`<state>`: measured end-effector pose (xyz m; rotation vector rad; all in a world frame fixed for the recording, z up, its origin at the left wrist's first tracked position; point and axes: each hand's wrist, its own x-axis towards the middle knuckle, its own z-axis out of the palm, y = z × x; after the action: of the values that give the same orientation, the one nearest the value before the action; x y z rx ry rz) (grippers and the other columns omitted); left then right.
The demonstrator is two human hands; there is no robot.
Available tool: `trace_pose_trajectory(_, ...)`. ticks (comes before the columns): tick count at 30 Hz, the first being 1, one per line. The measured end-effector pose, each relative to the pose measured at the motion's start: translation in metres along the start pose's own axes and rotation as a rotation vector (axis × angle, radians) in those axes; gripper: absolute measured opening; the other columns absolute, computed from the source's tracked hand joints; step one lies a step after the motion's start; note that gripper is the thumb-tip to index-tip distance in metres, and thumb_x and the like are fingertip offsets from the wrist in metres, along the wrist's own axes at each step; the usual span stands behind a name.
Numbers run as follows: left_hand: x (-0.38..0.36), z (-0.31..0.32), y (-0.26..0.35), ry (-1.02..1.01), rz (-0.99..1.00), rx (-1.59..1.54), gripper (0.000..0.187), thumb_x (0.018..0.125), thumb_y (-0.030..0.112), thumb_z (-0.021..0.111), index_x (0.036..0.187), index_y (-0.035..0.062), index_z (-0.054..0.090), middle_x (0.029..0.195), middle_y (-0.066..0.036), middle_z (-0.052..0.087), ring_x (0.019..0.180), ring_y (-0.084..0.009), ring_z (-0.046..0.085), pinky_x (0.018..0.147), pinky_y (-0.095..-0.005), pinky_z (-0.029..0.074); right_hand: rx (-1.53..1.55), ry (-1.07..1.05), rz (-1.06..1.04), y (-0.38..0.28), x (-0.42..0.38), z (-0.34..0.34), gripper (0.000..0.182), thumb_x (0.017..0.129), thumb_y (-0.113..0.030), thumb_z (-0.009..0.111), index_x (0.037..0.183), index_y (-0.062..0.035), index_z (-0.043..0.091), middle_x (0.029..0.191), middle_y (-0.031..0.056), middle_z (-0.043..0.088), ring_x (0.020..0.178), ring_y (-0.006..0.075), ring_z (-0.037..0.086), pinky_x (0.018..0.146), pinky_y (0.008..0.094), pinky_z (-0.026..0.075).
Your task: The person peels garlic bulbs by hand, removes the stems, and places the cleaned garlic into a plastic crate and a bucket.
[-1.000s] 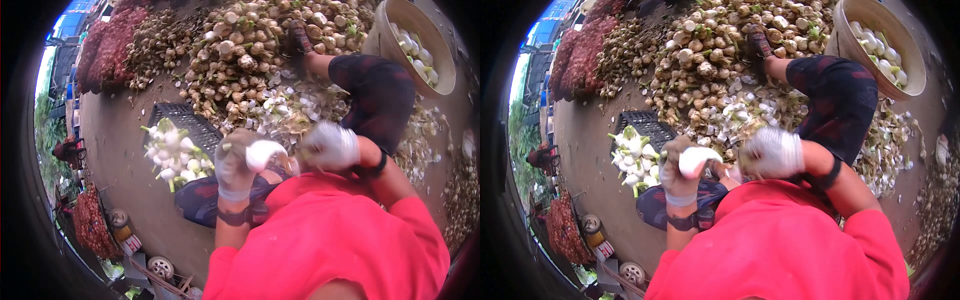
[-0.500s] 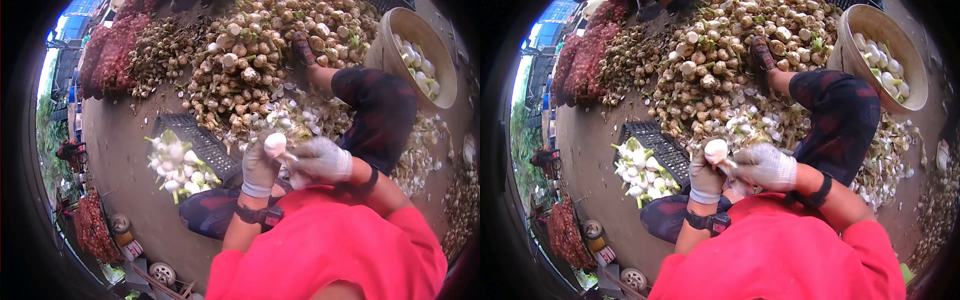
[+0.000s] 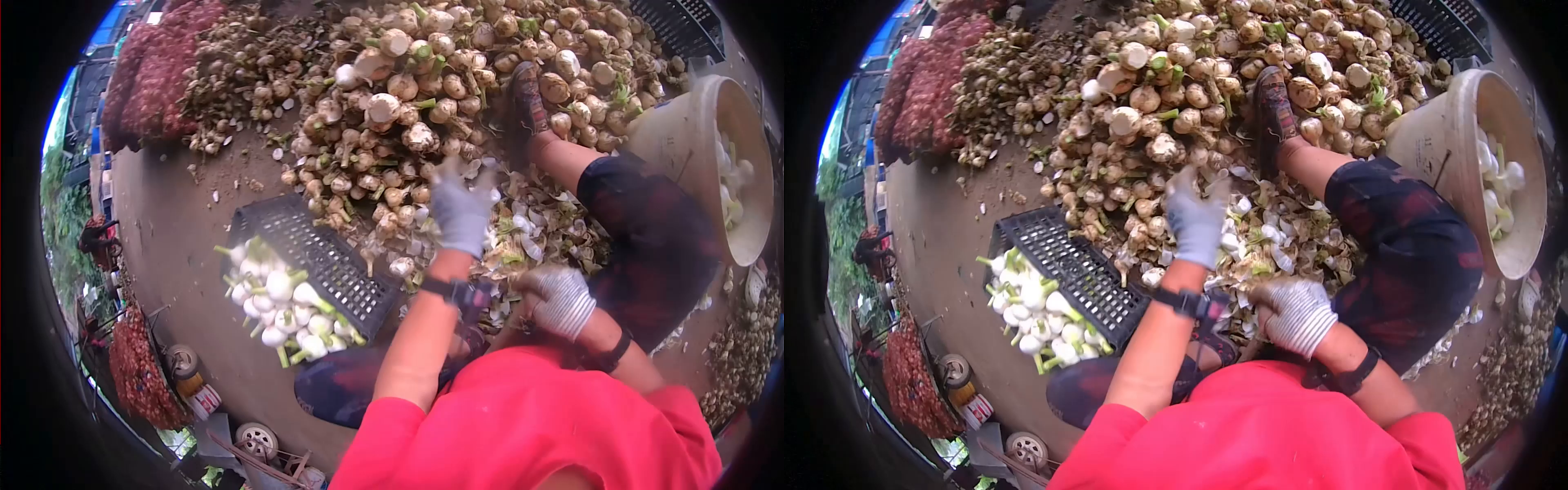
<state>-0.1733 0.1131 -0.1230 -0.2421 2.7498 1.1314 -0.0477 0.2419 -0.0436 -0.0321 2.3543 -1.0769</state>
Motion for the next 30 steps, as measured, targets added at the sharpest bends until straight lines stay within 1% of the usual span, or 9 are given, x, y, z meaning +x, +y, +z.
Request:
trace_pose_trajectory(3, 0.042, 0.055, -0.098, -0.057, -0.209, 0.623, 0.076, 0.066, 0.044, 0.075, 0.125, 0.0034, 0.048, 0.117, -0.017, 0.053, 0.110, -0.0336, 0.049, 0.093, -0.0425, 0.039, 0.131, -0.183, -0.031, -0.001, 0.016, 0.002, 0.022, 0.072, -0.012, 0.057, 0.091, -0.0079, 0.066, 0.075, 0.0138, 0.064, 0.075, 0.0320, 0.063, 0.067, 0.0403, 0.050)
trace_pose_trajectory(6, 0.059, 0.075, -0.120, -0.137, -0.305, 0.788, 0.080, 0.070, 0.048, 0.068, 0.132, 0.0059, 0.040, 0.128, -0.014, 0.048, 0.116, -0.0304, 0.044, 0.099, -0.0444, 0.031, 0.142, -0.093, 0.026, 0.008, 0.027, 0.005, 0.024, 0.068, -0.005, 0.058, 0.091, -0.0062, 0.065, 0.075, 0.0134, 0.063, 0.074, 0.0331, 0.062, 0.066, 0.0403, 0.050)
trace_pose_trajectory(9, 0.051, 0.083, -0.131, 0.044, -0.244, 0.681, 0.081, 0.068, 0.045, 0.070, 0.132, 0.0050, 0.041, 0.122, -0.016, 0.052, 0.114, -0.0318, 0.046, 0.100, -0.0444, 0.031, 0.176, -0.007, 0.077, 0.013, 0.032, 0.009, 0.032, 0.066, 0.005, 0.053, 0.094, -0.0048, 0.065, 0.073, 0.0114, 0.062, 0.069, 0.0283, 0.062, 0.062, 0.0358, 0.050)
trace_pose_trajectory(12, 0.028, 0.068, -0.139, 0.166, -0.078, 0.371, 0.073, 0.065, 0.030, 0.075, 0.127, 0.0053, 0.044, 0.112, -0.018, 0.058, 0.103, -0.0346, 0.053, 0.093, -0.0444, 0.037, 0.761, 0.137, 0.265, 0.009, 0.029, 0.014, 0.038, 0.070, 0.015, 0.040, 0.095, -0.0012, 0.064, 0.071, 0.0029, 0.059, 0.064, 0.0100, 0.057, 0.058, 0.0255, 0.049)
trace_pose_trajectory(15, -0.001, 0.030, -0.127, -0.008, 0.101, 0.274, 0.064, 0.068, 0.023, 0.073, 0.124, 0.0039, 0.049, 0.106, -0.020, 0.060, 0.098, -0.0347, 0.057, 0.088, -0.0428, 0.043, 0.986, 0.235, 0.306, 0.017, 0.031, 0.014, 0.032, 0.077, 0.007, 0.045, 0.104, 0.0022, 0.062, 0.075, 0.0051, 0.061, 0.061, 0.0111, 0.056, 0.056, 0.0262, 0.048)
trace_pose_trajectory(18, -0.030, -0.001, -0.095, -0.014, 0.187, -0.165, 0.053, 0.068, 0.012, 0.074, 0.116, -0.0004, 0.054, 0.103, -0.020, 0.061, 0.095, -0.0312, 0.060, 0.084, -0.0364, 0.047, 0.750, 0.312, 0.408, 0.001, 0.041, 0.005, 0.030, 0.085, -0.021, 0.056, 0.104, 0.0005, 0.063, 0.075, 0.0051, 0.060, 0.059, 0.0102, 0.054, 0.053, 0.0259, 0.045)
trace_pose_trajectory(21, -0.082, -0.058, -0.037, -0.133, 0.345, -0.215, 0.048, 0.069, 0.004, 0.073, 0.113, -0.0036, 0.054, 0.103, -0.017, 0.061, 0.094, -0.0254, 0.061, 0.084, -0.0309, 0.048, 1.100, 0.132, 0.398, -0.011, 0.037, 0.011, 0.032, 0.087, -0.032, 0.059, 0.091, -0.0018, 0.066, 0.063, 0.0026, 0.056, 0.050, 0.0075, 0.047, 0.044, 0.0231, 0.034)
trace_pose_trajectory(24, -0.127, -0.081, -0.013, -0.142, 0.270, -0.481, 0.055, 0.065, 0.005, 0.075, 0.114, -0.0036, 0.053, 0.105, -0.019, 0.060, 0.095, -0.0282, 0.061, 0.086, -0.0329, 0.048, 1.015, -0.009, 0.148, -0.013, 0.014, 0.018, 0.036, 0.087, -0.032, 0.058, 0.072, 0.0000, 0.064, 0.054, 0.0019, 0.053, 0.045, 0.0080, 0.046, 0.040, 0.0249, 0.034)
trace_pose_trajectory(30, -0.160, -0.116, -0.013, -0.098, 0.543, -0.164, 0.056, 0.065, 0.002, 0.073, 0.116, -0.0040, 0.053, 0.101, -0.017, 0.060, 0.092, -0.0262, 0.062, 0.083, -0.0320, 0.048, 0.870, -0.095, 0.061, -0.037, -0.030, 0.000, 0.029, 0.089, -0.024, 0.056, 0.077, 0.0016, 0.063, 0.061, 0.0039, 0.058, 0.048, 0.0095, 0.052, 0.044, 0.0246, 0.041)
